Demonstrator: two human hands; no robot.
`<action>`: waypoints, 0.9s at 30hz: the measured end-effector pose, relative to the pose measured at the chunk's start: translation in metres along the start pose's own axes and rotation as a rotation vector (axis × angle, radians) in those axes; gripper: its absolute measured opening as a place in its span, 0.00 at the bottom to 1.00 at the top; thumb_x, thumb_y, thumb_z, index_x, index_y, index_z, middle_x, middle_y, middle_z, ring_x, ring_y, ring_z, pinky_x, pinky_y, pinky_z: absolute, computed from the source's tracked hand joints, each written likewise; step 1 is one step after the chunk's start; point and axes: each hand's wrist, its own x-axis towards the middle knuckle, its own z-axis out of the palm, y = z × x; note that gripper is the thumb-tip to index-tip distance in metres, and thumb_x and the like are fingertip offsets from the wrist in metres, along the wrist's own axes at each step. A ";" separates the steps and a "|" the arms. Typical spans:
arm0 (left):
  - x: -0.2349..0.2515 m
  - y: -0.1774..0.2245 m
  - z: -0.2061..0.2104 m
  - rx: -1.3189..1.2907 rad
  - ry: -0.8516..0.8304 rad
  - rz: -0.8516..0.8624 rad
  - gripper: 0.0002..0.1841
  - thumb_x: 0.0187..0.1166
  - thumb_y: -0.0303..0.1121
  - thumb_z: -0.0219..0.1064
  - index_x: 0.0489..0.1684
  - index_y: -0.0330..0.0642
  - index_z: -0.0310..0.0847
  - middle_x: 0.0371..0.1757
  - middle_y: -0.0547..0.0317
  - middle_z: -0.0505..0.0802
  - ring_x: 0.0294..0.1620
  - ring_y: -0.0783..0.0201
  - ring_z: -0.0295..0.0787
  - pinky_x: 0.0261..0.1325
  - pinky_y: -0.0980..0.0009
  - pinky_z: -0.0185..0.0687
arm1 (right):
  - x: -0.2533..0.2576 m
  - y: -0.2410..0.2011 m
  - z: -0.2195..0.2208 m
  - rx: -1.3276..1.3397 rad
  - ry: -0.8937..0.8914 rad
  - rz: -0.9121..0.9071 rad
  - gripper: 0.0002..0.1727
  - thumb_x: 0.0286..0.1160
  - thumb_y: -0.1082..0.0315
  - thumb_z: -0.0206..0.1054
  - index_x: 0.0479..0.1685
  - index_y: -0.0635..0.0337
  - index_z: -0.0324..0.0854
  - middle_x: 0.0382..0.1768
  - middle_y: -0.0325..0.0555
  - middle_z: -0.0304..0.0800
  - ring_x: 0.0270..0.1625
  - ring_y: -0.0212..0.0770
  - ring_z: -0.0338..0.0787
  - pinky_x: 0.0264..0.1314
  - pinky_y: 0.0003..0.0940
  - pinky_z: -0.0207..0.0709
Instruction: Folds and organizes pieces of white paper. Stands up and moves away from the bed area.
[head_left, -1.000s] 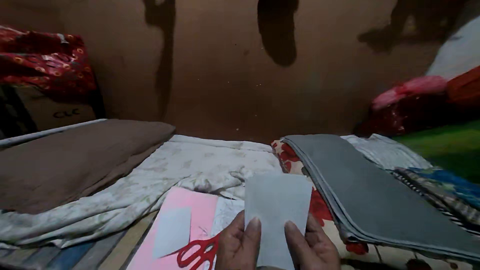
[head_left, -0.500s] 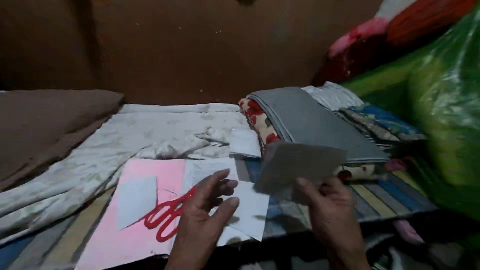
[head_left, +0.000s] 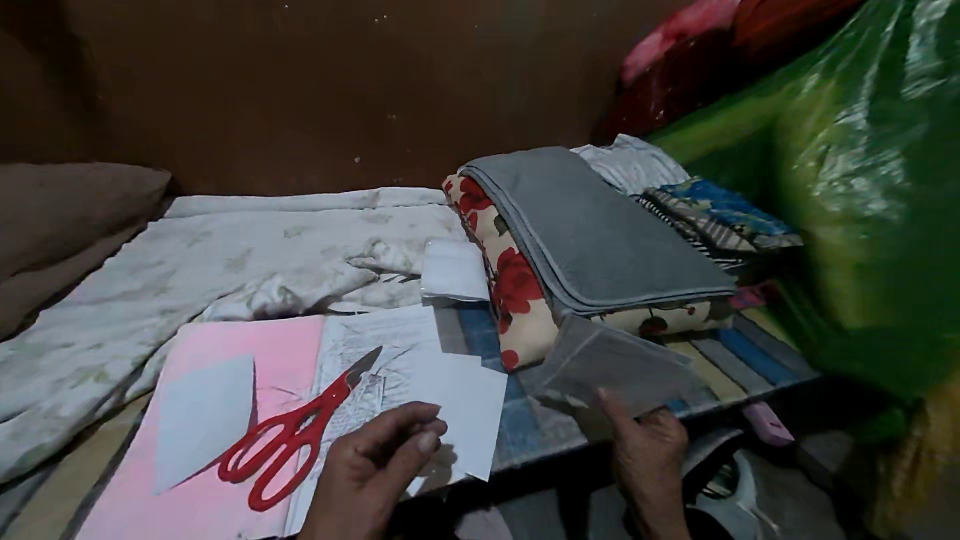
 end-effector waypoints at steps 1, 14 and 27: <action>0.000 0.000 0.001 -0.007 -0.006 -0.003 0.11 0.79 0.22 0.63 0.55 0.31 0.85 0.44 0.70 0.95 0.44 0.76 0.93 0.54 0.74 0.90 | -0.001 0.002 -0.002 -0.007 0.005 -0.028 0.10 0.61 0.86 0.68 0.35 0.64 0.80 0.28 0.24 0.92 0.35 0.15 0.91 0.43 0.16 0.87; 0.006 0.009 0.029 0.044 0.025 -0.003 0.22 0.87 0.29 0.54 0.74 0.22 0.73 0.66 0.43 0.88 0.64 0.65 0.87 0.63 0.69 0.85 | -0.039 -0.052 0.017 0.117 -0.313 0.290 0.20 0.65 0.91 0.61 0.56 0.67 0.72 0.38 0.30 0.93 0.41 0.23 0.93 0.49 0.24 0.90; -0.014 0.038 0.043 -0.046 0.111 0.035 0.20 0.90 0.23 0.48 0.73 0.17 0.69 0.53 0.51 0.92 0.49 0.81 0.90 0.59 0.79 0.86 | -0.073 -0.071 0.039 0.072 -0.586 0.200 0.44 0.68 0.83 0.63 0.84 0.83 0.39 0.68 0.54 0.74 0.65 0.18 0.82 0.67 0.18 0.78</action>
